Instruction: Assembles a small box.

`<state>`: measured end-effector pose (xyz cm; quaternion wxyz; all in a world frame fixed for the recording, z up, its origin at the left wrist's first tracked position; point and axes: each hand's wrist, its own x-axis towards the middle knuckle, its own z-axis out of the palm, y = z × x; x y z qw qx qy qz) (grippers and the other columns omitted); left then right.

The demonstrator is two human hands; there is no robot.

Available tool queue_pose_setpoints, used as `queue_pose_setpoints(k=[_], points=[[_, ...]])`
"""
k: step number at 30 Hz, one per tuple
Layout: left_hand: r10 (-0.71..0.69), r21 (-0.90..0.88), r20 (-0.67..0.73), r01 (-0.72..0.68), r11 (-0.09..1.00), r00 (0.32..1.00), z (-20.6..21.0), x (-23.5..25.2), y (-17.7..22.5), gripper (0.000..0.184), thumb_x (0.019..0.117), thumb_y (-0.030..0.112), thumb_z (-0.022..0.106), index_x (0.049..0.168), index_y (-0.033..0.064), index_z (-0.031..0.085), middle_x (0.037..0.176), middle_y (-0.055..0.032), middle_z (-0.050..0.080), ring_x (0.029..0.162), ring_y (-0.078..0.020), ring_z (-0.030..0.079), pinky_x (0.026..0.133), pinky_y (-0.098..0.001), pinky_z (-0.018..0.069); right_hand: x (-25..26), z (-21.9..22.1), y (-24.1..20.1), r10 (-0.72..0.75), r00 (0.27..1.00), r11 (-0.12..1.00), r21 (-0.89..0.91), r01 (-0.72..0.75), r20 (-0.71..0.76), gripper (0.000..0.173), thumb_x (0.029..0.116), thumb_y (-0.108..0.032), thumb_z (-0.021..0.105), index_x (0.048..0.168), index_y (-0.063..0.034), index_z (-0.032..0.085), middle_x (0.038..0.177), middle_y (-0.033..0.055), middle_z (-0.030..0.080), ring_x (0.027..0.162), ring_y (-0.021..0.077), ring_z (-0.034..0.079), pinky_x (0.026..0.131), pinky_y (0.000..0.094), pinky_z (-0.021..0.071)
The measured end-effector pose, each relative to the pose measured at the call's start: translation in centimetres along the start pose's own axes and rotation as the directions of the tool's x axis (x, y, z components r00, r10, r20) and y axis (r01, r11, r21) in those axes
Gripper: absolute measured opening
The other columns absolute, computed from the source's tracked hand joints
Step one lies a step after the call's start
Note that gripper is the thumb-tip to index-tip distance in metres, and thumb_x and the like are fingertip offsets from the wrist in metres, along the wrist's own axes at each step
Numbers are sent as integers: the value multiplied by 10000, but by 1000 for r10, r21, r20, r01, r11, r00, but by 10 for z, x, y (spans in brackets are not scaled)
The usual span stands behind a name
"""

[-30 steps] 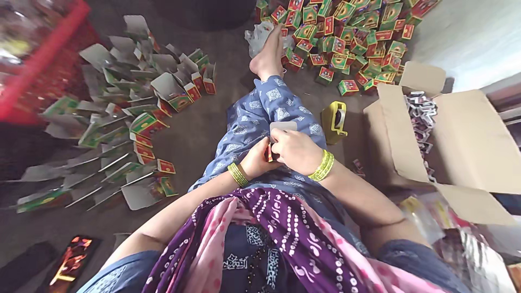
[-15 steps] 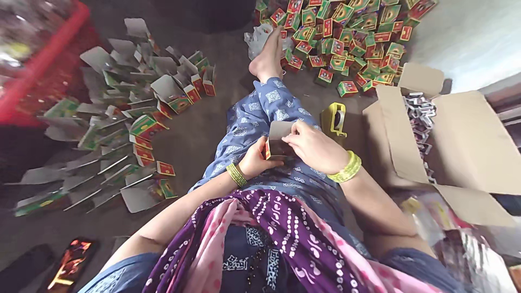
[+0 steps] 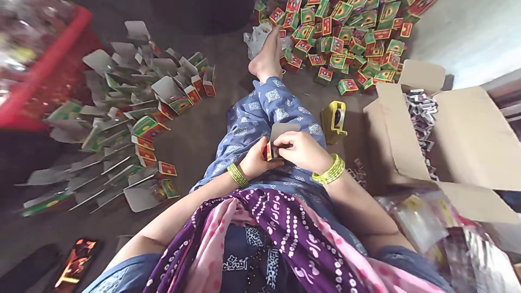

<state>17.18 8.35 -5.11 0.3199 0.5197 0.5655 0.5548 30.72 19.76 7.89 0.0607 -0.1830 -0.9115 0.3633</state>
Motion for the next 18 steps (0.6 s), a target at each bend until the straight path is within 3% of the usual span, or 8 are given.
queue_pose_setpoints(k=[4,7,10,11,13,15,18], points=[[-10,12,18,10,1000,1000,0,1,2,668,755,257,905,1244,-43,565,1127,-103,701,1065,-128,682,988,-335,563,1,8,-4,97,991,988,-110,-106,-91,100,813,-64,734,908,-83,757,910,58,726,849,171,694,765,397,585],[-1,4,18,1,1000,1000,1,1,0,628,761,251,886,1217,-44,570,1086,-98,701,1020,-120,684,949,-327,570,-1,22,-5,51,987,972,-219,-85,-155,89,800,-35,748,883,-49,715,908,101,702,851,239,696,756,447,589],[59,-43,-2,-59,997,998,-1,0,2,659,778,233,892,1259,-56,546,1134,-109,699,1078,-132,680,996,-341,563,-7,17,-1,-130,920,979,-194,61,-370,95,827,-118,787,881,-75,721,915,66,697,795,159,681,694,341,604],[91,-92,-13,-92,991,996,-2,-1,2,687,791,206,887,1301,-65,515,1167,-119,697,1107,-151,682,1017,-360,565,-9,11,3,-198,872,973,-200,118,-448,151,848,-185,818,911,-84,724,939,55,694,821,143,671,701,315,597],[123,-205,-53,-132,970,991,-2,-3,3,749,826,173,857,1388,-64,422,1211,-139,687,1131,-203,688,1022,-414,577,-14,-2,16,-255,809,966,-175,190,-530,290,851,-257,841,1038,-79,707,1079,76,684,1002,183,651,788,334,576],[127,-281,-115,-155,947,985,-2,-4,6,846,852,168,832,1469,-21,285,1250,-152,659,1137,-237,686,1007,-445,588,-20,-7,34,-181,853,981,-27,192,-490,525,846,-333,849,1255,-84,634,1278,97,628,1198,215,595,886,372,570],[172,-326,-168,-219,920,971,0,-5,7,1038,851,147,827,1557,53,72,1347,-179,589,1177,-269,665,1008,-466,586,-27,8,56,-84,940,941,285,184,-332,746,864,-324,839,1482,-73,504,1401,120,594,1241,214,617,997,408,581]])
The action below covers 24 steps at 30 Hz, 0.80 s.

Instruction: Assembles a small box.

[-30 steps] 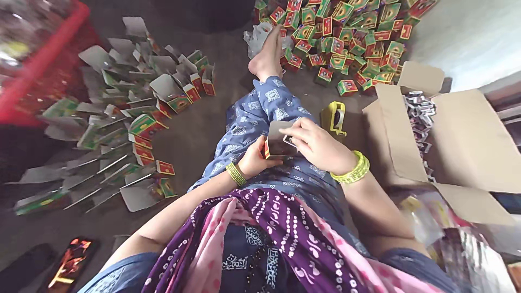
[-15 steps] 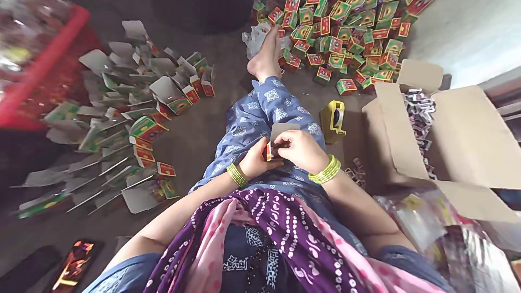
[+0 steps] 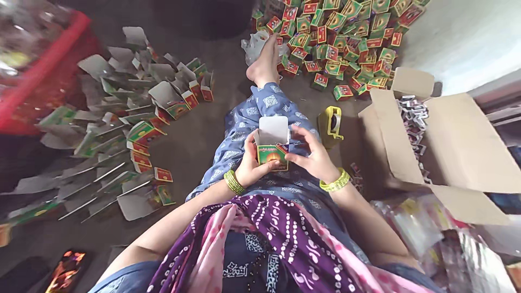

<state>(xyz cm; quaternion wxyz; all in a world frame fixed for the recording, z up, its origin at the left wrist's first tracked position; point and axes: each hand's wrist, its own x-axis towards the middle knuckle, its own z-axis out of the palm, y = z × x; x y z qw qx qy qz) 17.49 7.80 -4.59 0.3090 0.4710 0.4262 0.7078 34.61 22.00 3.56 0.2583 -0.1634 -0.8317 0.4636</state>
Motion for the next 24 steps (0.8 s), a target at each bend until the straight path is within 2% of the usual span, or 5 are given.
queue_pose_setpoints(k=[5,9,17,21,24], points=[[32,48,67,-35,998,997,1,-5,6,997,873,194,816,1577,40,127,1366,-155,588,1172,-210,666,1010,-415,586,-12,20,15,-73,992,993,104,62,103,667,1002,-368,669,1498,30,468,1380,187,607,1222,192,631,1062,371,539],[18,43,101,-23,999,995,0,-9,9,705,841,193,848,1367,-13,426,1192,-105,671,1026,-157,703,902,-361,621,-10,27,18,-154,980,980,148,135,125,511,1047,-394,581,1261,69,589,1184,134,669,1080,127,656,958,322,566],[0,107,182,-20,994,983,2,-8,7,584,797,256,890,1165,22,501,1047,-44,657,933,-71,677,841,-279,601,-14,31,20,-139,990,988,-58,141,36,648,1071,-600,306,842,-70,600,836,39,593,884,85,596,839,275,504],[-69,115,161,51,992,984,1,-5,4,680,777,246,901,1235,3,461,1067,-73,668,949,-109,695,856,-311,615,-12,22,13,-94,992,974,198,110,-90,381,1025,-291,619,1270,0,613,1215,134,673,1135,219,656,994,428,559],[-109,25,116,106,994,987,1,-5,0,874,723,196,937,1329,45,325,1201,-143,648,1073,-230,699,948,-425,606,-12,12,-1,-24,999,943,329,38,-46,431,1020,-315,635,1323,-16,575,1146,110,733,1043,220,721,944,427,597]])
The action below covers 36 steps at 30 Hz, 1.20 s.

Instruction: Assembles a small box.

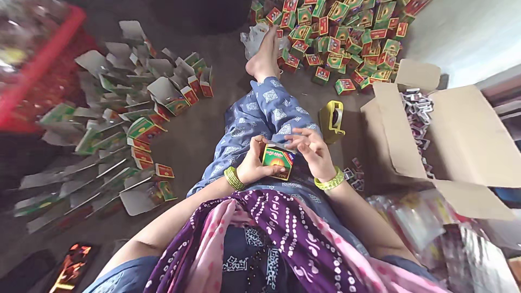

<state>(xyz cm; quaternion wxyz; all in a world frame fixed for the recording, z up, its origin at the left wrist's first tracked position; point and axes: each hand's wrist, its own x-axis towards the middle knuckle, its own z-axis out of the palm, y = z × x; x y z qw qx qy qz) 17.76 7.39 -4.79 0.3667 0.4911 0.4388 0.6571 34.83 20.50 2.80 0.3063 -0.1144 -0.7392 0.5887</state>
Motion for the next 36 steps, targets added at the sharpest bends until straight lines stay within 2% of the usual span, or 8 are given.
queue_pose_setpoints(k=[2,4,14,22,26,31,34,36], points=[[29,-39,5,-29,999,1000,1,2,-3,901,699,151,946,1323,73,300,1186,-143,657,1078,-253,701,952,-455,601,2,1,-3,-32,999,998,-58,34,34,211,952,-141,733,1090,19,727,1041,99,760,953,174,732,881,366,616],[56,-22,30,-55,998,998,1,2,-3,914,699,140,942,1338,64,294,1189,-139,658,1089,-243,698,959,-449,598,4,1,-4,-31,997,985,-165,43,75,173,879,-104,812,1012,-1,772,1033,88,760,971,160,724,889,341,618],[79,11,106,-81,997,991,1,1,-1,943,703,165,948,1379,70,297,1222,-137,648,1097,-229,695,960,-433,600,9,-7,-15,-40,980,942,-321,102,196,133,925,-104,760,1025,-27,802,1045,71,780,1006,121,737,914,307,624],[51,9,88,-52,999,995,1,1,-3,894,731,178,934,1371,56,323,1185,-137,663,1056,-226,707,935,-431,609,4,-7,-18,-31,935,855,-475,208,354,285,1001,-138,546,1152,-96,783,1167,86,700,1120,159,634,971,346,540],[-16,13,-3,16,1000,1000,0,0,-1,785,778,197,900,1348,37,385,1158,-123,674,1024,-215,713,918,-424,615,-15,5,-7,-133,954,746,-607,275,268,325,1065,-102,486,1299,-14,692,1309,108,703,1290,214,628,1142,394,486],[-73,60,38,70,996,997,1,0,3,615,883,206,810,1358,30,462,1186,-113,686,1018,-200,716,901,-402,625,-20,-13,-3,-15,988,918,-390,75,154,391,1043,-97,527,1407,40,568,1383,136,650,1299,225,618,1099,431,532],[-193,-23,-20,192,981,981,0,1,9,563,904,172,766,1354,58,446,1153,-105,698,974,-211,728,858,-405,636,-12,-58,3,82,987,910,-394,-131,-138,378,1018,-161,592,1372,-27,603,1365,99,653,1240,195,640,1043,417,557],[-203,-64,-44,200,978,978,0,2,9,471,945,161,698,1338,61,459,1129,-93,703,959,-203,728,843,-400,634,-7,-102,20,130,891,871,-378,-312,-435,327,1017,-169,599,1315,-35,622,1223,103,701,1088,185,694,949,401,589]])
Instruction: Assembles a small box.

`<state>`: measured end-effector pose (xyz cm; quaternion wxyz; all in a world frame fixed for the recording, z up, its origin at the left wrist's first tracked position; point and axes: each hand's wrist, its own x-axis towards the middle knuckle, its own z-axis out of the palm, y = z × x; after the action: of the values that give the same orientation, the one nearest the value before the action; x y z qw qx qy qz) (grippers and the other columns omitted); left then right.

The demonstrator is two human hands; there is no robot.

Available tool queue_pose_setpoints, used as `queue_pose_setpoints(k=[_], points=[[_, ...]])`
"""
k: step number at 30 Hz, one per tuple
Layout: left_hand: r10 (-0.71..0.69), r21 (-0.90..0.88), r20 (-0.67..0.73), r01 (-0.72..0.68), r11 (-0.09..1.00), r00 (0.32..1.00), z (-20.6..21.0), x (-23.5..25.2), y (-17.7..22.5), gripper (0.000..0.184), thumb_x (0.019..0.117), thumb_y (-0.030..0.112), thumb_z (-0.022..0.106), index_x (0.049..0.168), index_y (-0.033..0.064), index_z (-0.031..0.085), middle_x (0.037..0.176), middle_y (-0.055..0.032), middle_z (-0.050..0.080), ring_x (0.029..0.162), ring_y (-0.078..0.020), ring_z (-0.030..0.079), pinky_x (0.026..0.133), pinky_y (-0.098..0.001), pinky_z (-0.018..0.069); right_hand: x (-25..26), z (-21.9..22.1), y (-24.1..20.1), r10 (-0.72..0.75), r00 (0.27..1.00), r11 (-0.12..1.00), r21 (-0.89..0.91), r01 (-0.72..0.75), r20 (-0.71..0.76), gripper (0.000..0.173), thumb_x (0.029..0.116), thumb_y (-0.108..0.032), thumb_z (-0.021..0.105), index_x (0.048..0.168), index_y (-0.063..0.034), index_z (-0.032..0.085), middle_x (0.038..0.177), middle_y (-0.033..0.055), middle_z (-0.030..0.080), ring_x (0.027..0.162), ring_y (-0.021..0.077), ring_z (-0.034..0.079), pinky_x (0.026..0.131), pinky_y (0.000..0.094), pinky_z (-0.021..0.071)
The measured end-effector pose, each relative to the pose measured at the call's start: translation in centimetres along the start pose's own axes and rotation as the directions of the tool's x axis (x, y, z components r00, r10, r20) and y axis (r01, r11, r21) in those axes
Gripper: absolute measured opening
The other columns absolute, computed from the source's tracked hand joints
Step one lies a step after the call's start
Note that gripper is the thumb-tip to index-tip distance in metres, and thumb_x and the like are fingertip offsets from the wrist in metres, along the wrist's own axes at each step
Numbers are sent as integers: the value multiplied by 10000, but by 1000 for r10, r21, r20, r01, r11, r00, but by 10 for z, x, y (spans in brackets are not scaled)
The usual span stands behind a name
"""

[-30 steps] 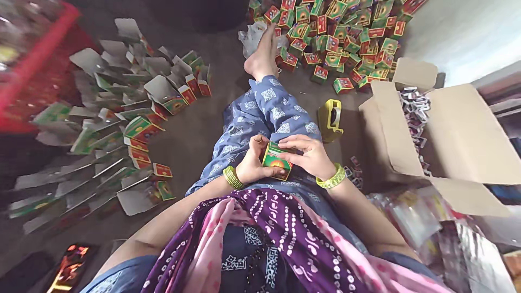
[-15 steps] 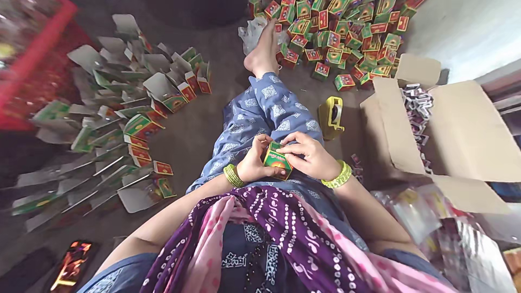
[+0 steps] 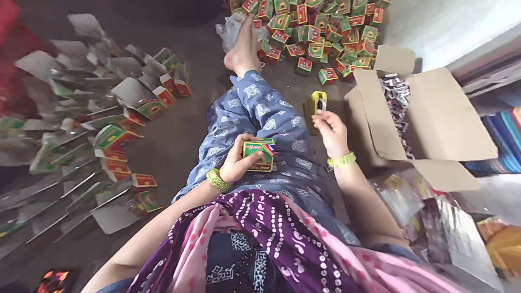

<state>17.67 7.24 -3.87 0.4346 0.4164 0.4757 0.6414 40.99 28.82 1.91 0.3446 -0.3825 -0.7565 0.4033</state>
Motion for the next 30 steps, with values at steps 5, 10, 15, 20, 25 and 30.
queue_pose_setpoints(k=[5,10,15,20,25,30], points=[[36,2,-19,-36,999,999,2,5,-2,291,1014,127,480,1295,50,473,1109,-44,691,946,-145,716,834,-352,626,55,-54,90,352,897,883,-224,-413,-269,390,993,-155,619,1356,-13,589,1239,182,692,1135,289,674,976,500,534],[40,21,-25,-40,999,999,2,8,-3,286,1018,116,449,1289,29,467,1119,-44,678,944,-129,710,829,-339,624,83,-56,138,438,896,800,-423,-426,-73,416,1072,-167,516,1453,1,515,1403,223,602,1327,343,572,1140,518,424],[43,31,-11,-42,999,999,1,9,-5,288,1024,135,463,1287,18,466,1120,-46,680,949,-130,710,831,-338,624,99,-48,142,511,854,764,-403,-504,-101,427,1005,-262,670,1357,-25,617,1310,214,660,1262,365,605,1095,565,442],[39,38,-19,-38,999,999,3,9,-4,288,1019,131,463,1287,25,471,1109,-43,680,944,-127,709,828,-335,622,100,-50,134,572,805,763,-257,-593,-159,358,901,-211,793,1219,-59,726,1210,165,710,1168,308,647,1036,535,484],[55,23,-9,-55,998,998,1,8,-5,283,1026,117,455,1294,25,464,1100,-46,687,936,-137,717,822,-342,628,86,-57,115,646,741,728,-142,-670,-185,354,889,-310,811,1188,-128,762,1280,107,699,1253,255,611,1078,520,458],[64,18,1,-64,998,998,1,8,-5,285,1028,127,463,1299,40,465,1108,-38,687,941,-131,716,829,-339,627,53,-53,102,685,697,665,-207,-717,-212,418,888,-384,801,1212,-125,750,1298,145,684,1267,305,599,1084,576,443]])
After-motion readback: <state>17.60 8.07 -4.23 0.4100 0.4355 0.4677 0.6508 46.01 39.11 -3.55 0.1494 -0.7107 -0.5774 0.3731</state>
